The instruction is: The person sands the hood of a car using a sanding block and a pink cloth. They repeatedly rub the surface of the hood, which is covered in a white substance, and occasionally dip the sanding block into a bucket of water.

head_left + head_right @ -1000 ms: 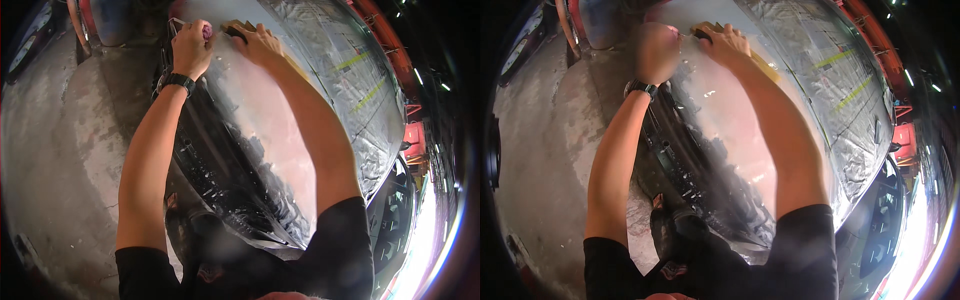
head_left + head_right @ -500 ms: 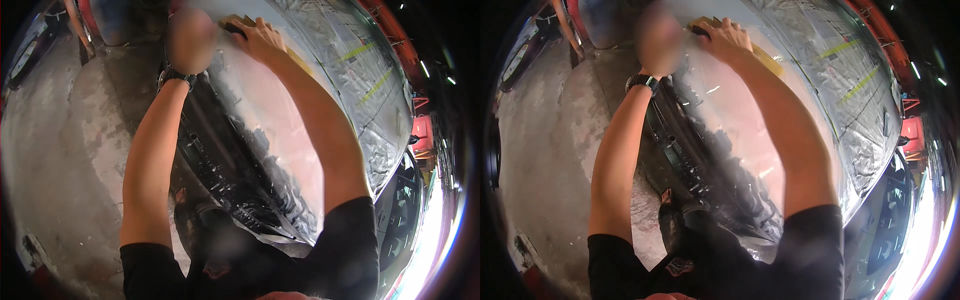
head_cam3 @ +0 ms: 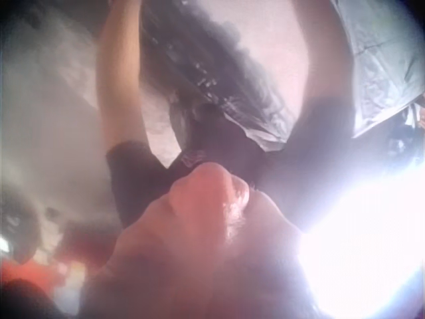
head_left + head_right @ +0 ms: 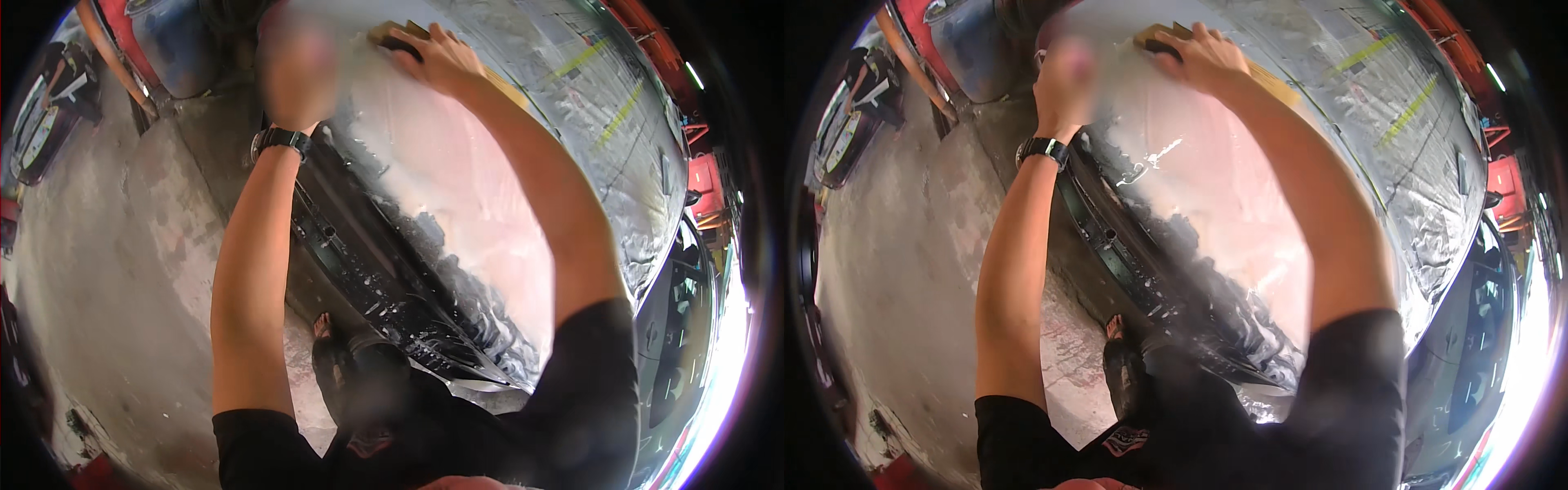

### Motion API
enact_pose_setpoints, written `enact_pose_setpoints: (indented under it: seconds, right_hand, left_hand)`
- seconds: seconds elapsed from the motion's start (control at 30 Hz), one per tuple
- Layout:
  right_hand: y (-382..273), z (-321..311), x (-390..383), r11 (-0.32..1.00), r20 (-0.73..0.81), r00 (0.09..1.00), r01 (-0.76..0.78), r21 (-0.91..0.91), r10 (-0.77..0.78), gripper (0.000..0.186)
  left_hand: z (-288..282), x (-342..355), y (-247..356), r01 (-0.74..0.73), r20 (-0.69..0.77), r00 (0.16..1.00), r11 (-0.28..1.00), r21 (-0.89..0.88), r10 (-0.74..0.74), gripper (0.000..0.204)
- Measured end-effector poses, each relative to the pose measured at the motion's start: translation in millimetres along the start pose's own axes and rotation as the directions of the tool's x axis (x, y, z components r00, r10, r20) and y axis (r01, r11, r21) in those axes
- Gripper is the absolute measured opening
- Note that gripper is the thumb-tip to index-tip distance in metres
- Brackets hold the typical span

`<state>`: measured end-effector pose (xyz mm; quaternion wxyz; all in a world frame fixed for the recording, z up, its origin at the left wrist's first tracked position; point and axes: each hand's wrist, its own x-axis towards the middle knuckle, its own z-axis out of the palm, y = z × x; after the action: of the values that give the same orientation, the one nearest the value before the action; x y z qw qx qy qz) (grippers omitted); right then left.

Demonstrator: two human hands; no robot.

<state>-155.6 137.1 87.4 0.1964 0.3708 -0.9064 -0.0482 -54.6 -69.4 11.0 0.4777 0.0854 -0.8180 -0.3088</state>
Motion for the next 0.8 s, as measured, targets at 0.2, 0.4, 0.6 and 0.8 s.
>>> enact_pose_setpoints:
  seconds: [0.2,0.4,0.6,0.8]
  right_hand:
    - [-39.1,2.2,-59.1,0.988,-0.112,0.984,0.147,0.047,-0.141,0.045]
    - [-48.3,-31.2,-98.3,0.976,-0.032,0.980,0.200,0.092,-0.198,0.044]
    - [-40.7,5.8,2.1,0.996,0.014,0.997,-0.078,-0.039,0.079,0.046]
    - [-62.0,-28.6,-115.4,0.985,0.038,0.990,0.134,0.108,-0.139,0.046]
  left_hand:
    - [0.2,-9.4,-19.6,0.008,0.005,1.000,0.999,0.036,-0.008,0.021]
    - [-4.8,-8.4,-16.4,-0.041,-0.010,0.999,0.999,0.034,0.041,0.022]
    - [7.4,-5.5,-8.0,-0.014,0.020,1.000,0.999,0.038,0.013,0.024]
    - [-2.9,-15.2,-21.3,-0.034,0.019,0.999,0.991,0.128,0.032,0.024]
